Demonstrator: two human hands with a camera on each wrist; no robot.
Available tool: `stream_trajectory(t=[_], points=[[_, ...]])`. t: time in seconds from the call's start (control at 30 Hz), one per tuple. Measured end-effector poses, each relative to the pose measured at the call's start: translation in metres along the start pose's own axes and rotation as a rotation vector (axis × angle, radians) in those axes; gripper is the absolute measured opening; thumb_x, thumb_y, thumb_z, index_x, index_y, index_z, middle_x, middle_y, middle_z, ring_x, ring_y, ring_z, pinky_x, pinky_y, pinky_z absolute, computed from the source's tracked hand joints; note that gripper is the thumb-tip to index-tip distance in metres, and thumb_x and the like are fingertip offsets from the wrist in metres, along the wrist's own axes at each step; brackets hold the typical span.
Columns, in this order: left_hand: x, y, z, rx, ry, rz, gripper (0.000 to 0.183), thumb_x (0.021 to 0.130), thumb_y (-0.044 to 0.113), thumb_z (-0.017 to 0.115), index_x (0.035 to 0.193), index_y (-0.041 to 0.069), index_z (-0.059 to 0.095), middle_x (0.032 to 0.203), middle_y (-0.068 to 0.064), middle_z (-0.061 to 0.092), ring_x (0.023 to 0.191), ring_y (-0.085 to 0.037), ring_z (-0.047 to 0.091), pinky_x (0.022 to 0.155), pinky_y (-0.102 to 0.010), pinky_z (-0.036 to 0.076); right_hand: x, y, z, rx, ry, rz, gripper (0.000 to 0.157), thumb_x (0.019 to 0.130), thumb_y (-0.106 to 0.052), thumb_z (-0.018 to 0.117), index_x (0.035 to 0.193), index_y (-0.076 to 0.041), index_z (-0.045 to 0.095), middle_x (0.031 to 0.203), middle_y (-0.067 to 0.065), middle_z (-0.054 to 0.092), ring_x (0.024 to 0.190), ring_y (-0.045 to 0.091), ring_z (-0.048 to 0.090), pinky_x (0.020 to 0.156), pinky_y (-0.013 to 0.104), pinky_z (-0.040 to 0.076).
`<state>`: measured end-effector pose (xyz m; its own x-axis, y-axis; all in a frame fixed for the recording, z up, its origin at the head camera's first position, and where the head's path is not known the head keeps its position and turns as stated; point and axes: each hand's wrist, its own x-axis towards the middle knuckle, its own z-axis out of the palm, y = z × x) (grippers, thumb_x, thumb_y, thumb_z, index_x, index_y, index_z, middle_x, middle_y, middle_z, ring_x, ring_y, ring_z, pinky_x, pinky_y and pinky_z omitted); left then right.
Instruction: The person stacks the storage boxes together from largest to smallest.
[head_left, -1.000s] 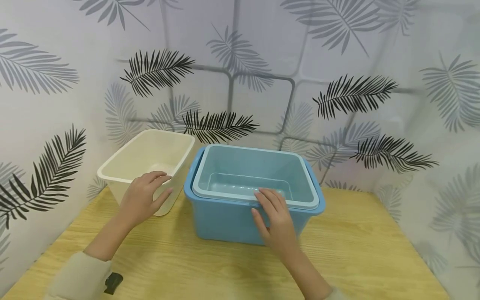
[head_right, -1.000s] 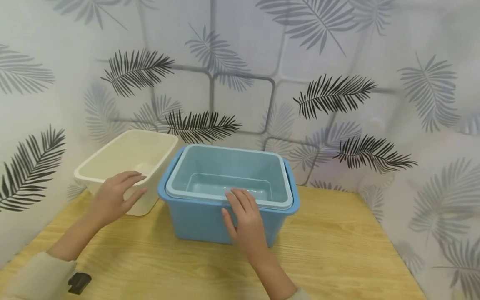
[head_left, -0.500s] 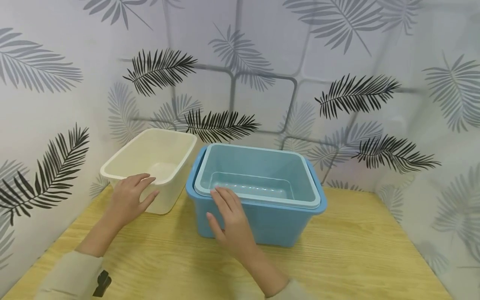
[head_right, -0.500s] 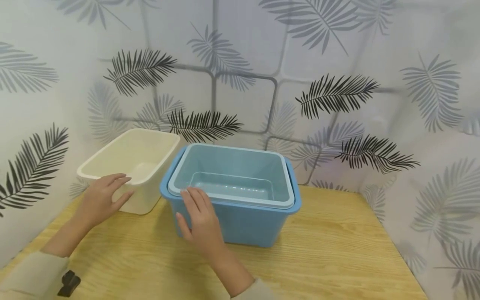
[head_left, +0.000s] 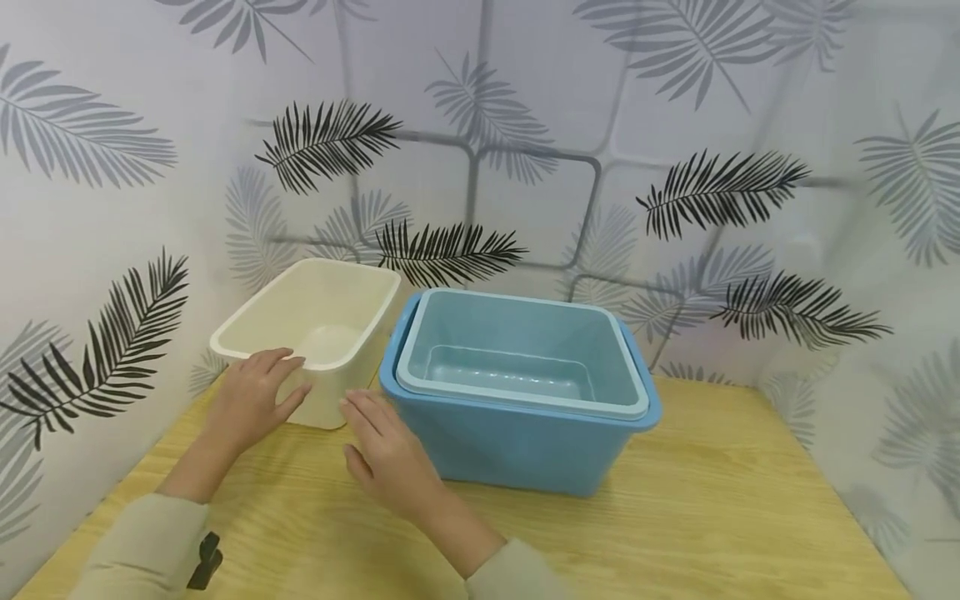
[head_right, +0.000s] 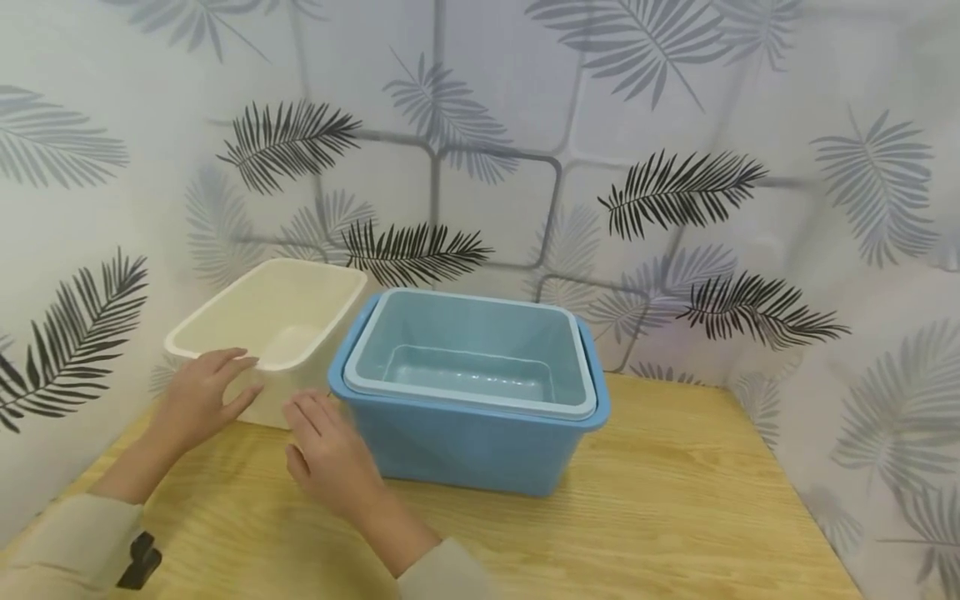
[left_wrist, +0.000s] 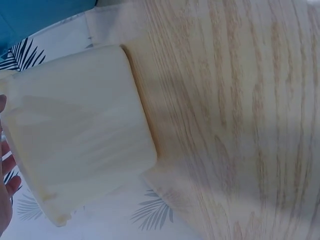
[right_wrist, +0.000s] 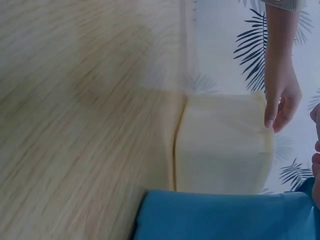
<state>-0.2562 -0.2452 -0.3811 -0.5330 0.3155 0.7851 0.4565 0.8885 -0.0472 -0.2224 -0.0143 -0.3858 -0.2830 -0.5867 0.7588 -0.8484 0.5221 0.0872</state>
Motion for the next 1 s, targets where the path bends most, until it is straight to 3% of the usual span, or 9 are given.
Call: stream_trajectory(t=[0.07,0.17,0.27,0.37,0.47,0.57,0.73,1.0], points=[[-0.001,-0.001,0.002,0.004,-0.009,-0.001,0.040,0.070,0.017,0.073,0.103,-0.003,0.064,0.104,-0.023,0.064,0.094,-0.041,0.060,0.076,-0.054,0.048,0.004,-0.001,0.005,0.011,-0.054,0.043,0.047,0.083,-0.012,0.065,0.127,0.000,0.052,0.130,0.012,0.054,0.126,0.025,0.048,0.105,0.027,0.039],[-0.004,-0.004,0.007,0.010,-0.016,-0.001,0.039,0.079,0.025,0.067,0.106,-0.003,0.062,0.105,-0.023,0.063,0.096,-0.041,0.058,0.078,-0.054,0.047,0.011,0.001,0.012,0.048,-0.174,0.136,0.051,0.087,-0.016,0.062,0.132,0.000,0.046,0.136,0.013,0.049,0.131,0.027,0.043,0.107,0.030,0.038],[-0.006,-0.005,0.010,0.020,-0.009,0.015,0.044,0.089,0.037,0.053,0.108,-0.003,0.061,0.105,-0.023,0.063,0.096,-0.041,0.058,0.079,-0.053,0.047,0.018,0.002,0.019,0.085,-0.316,0.229,0.056,0.090,-0.020,0.058,0.139,0.000,0.037,0.144,0.013,0.040,0.136,0.028,0.035,0.110,0.033,0.033],[-0.007,-0.003,0.012,0.035,0.006,0.032,0.060,0.096,0.050,0.035,0.108,-0.003,0.061,0.104,-0.023,0.063,0.095,-0.041,0.059,0.078,-0.053,0.048,0.022,0.003,0.025,0.144,-0.406,0.320,0.060,0.092,-0.021,0.054,0.143,0.000,0.030,0.149,0.013,0.033,0.139,0.029,0.029,0.112,0.034,0.030],[-0.009,0.000,0.013,0.049,0.026,0.043,0.072,0.096,0.055,0.022,0.107,-0.004,0.061,0.103,-0.024,0.063,0.094,-0.041,0.059,0.077,-0.053,0.048,0.025,0.005,0.030,0.184,-0.432,0.393,0.064,0.092,-0.020,0.054,0.145,-0.001,0.024,0.151,0.012,0.028,0.141,0.027,0.025,0.113,0.034,0.027],[-0.010,0.001,0.014,0.063,0.048,0.051,0.073,0.097,0.055,0.021,0.106,-0.005,0.062,0.102,-0.024,0.063,0.094,-0.041,0.059,0.077,-0.052,0.048,0.027,0.007,0.035,0.184,-0.434,0.428,0.067,0.090,-0.020,0.055,0.146,-0.002,0.021,0.151,0.012,0.026,0.141,0.027,0.023,0.115,0.034,0.024],[-0.015,0.002,0.012,0.059,0.076,0.059,0.070,0.097,0.053,0.024,0.105,-0.005,0.062,0.101,-0.025,0.063,0.093,-0.041,0.058,0.077,-0.053,0.047,0.028,0.008,0.036,0.158,-0.443,0.417,0.067,0.091,-0.022,0.057,0.145,-0.001,0.024,0.152,0.015,0.023,0.142,0.033,0.020,0.116,0.036,0.021],[-0.023,0.004,0.004,0.044,0.110,0.086,0.064,0.099,0.048,0.028,0.104,-0.006,0.062,0.101,-0.024,0.063,0.092,-0.041,0.058,0.077,-0.052,0.046,0.029,0.005,0.036,0.125,-0.445,0.349,0.065,0.091,-0.023,0.057,0.144,0.000,0.027,0.153,0.014,0.023,0.143,0.030,0.017,0.115,0.037,0.022]])
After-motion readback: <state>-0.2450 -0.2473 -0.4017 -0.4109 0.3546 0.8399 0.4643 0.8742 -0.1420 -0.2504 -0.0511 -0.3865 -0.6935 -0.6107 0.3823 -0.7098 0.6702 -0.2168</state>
